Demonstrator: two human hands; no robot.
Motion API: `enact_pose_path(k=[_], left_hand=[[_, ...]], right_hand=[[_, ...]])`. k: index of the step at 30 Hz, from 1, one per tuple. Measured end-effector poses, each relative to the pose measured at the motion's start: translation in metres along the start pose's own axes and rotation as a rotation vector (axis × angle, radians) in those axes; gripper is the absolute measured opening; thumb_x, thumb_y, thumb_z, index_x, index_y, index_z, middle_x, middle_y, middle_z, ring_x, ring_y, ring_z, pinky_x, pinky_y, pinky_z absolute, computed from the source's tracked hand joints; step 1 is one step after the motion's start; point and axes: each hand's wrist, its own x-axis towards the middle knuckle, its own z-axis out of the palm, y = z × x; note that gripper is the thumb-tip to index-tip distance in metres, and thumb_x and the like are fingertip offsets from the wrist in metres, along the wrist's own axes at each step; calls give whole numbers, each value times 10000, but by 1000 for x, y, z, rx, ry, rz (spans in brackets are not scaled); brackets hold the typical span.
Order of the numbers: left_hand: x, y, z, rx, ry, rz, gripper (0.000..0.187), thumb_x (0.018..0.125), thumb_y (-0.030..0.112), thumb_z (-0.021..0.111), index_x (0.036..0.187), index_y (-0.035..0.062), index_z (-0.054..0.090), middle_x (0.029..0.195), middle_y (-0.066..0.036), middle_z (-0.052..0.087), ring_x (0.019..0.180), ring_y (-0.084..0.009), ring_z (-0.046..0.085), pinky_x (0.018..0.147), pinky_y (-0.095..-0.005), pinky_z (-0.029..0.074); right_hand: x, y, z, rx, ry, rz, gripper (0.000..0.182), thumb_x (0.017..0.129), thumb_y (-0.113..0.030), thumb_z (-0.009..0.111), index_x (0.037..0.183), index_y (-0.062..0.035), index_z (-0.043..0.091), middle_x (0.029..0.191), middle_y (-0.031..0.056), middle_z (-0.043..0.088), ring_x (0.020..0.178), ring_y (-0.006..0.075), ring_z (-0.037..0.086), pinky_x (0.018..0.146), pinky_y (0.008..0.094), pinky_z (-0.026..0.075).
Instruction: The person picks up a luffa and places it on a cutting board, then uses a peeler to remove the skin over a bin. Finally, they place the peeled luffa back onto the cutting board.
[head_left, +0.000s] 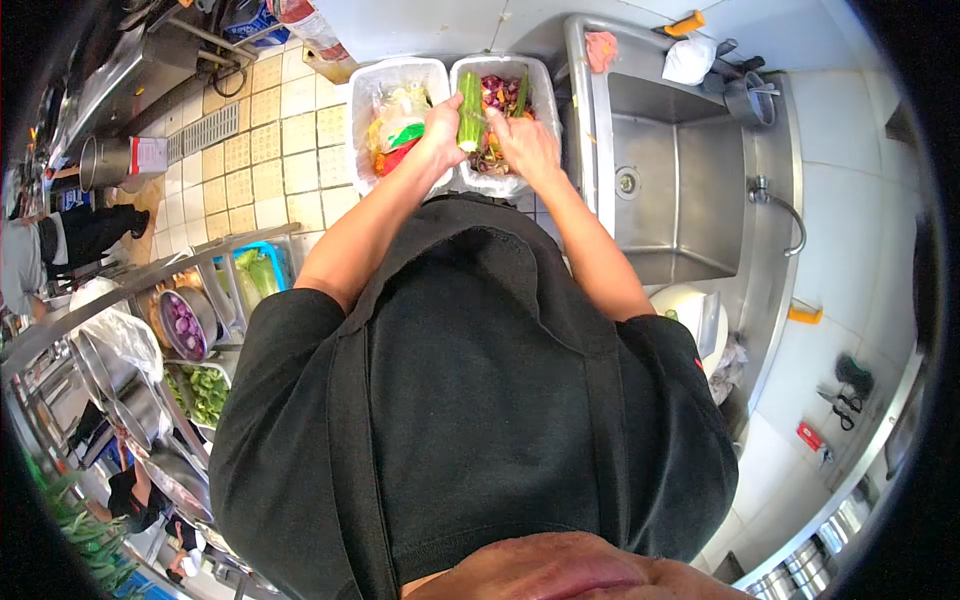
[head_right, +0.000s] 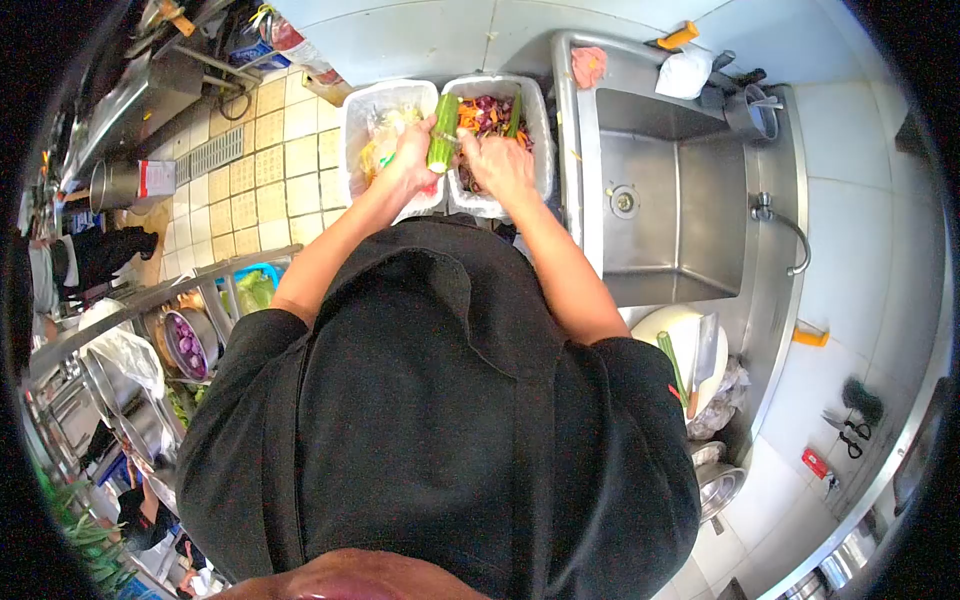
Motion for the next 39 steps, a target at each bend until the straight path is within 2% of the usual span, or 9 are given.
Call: enact_pose_path(k=[5, 7, 12, 16, 19, 23, 27, 34, 39], left_hand=[[-8, -11, -16, 204, -84, -22, 377, 1016, 345, 346, 1043, 34, 558, 810, -110, 605, 631, -227, 583, 566, -352, 507], [-6, -16, -24, 230, -186, -46, 386, 1011, 367, 367, 1054, 37, 562, 808, -98, 607, 656, -216, 602, 562, -350, 512], [-22, 2, -12, 252, -186, 14, 396, 1002, 376, 406, 1138, 34, 553, 876, -102, 634, 697, -202, 628, 548, -312, 529], [24, 6, -33, 155, -98, -23, 375, 1008, 339, 389, 1165, 30, 532, 911, -125, 629, 757, -227, 634, 616, -359, 545], [37, 7, -33, 67, -84, -45, 387, 1021, 333, 320, 1166, 36, 522, 896, -129, 618, 752, -246, 612, 633, -388, 530], [51, 9, -34, 9, -89, -44, 416, 1027, 364, 286, 1163, 57, 532, 898, -127, 619, 725, -246, 592, 601, -383, 511], [42, 13, -13, -19, -1, -13, 419, 1028, 377, 296, 1119, 60, 554, 887, -113, 621, 742, -250, 598, 630, -408, 523], [34, 10, -3, -16, 77, 38, 401, 1025, 361, 348, 1109, 38, 570, 871, -123, 620, 758, -266, 601, 708, -427, 533], [9, 14, 8, 60, 101, 21, 372, 1025, 354, 352, 1118, 44, 537, 862, -127, 613, 703, -260, 600, 584, -412, 528]], right_hand=[[62, 13, -6, -99, -81, 169, 768, 943, -624, 278, 948, 18, 698, 987, 246, 672, 986, 394, 641, 879, 498, 481], [87, 40, -10, -233, -158, 49, 745, 943, -621, 281, 1048, 7, 670, 1097, 214, 659, 1060, 386, 617, 919, 472, 470], [114, 67, -17, -130, -95, 375, 700, 928, -603, 329, 1198, -35, 636, 1254, 216, 591, 1185, 371, 557, 989, 456, 426], [102, 62, -25, -43, 8, 461, 774, 920, -625, 316, 1150, 42, 636, 1227, 250, 594, 1179, 400, 551, 984, 458, 425], [91, 62, -24, -8, 73, 426, 754, 919, -641, 306, 1126, -12, 666, 1155, 238, 633, 1117, 406, 583, 944, 471, 445], [38, 12, -30, 52, -121, 58, 696, 914, -676, 289, 1003, -143, 728, 929, 220, 682, 953, 385, 647, 826, 488, 485], [-6, -17, -27, 33, -28, -46, 641, 913, -632, 376, 828, -102, 727, 760, 195, 677, 778, 389, 662, 747, 498, 499], [-8, -8, -9, -15, 51, -93, 654, 927, -592, 370, 775, -56, 712, 734, 229, 662, 756, 396, 663, 720, 510, 504], [15, 0, 2, 3, -12, -30, 704, 935, -605, 321, 794, -39, 715, 773, 241, 665, 800, 406, 660, 750, 519, 497]])
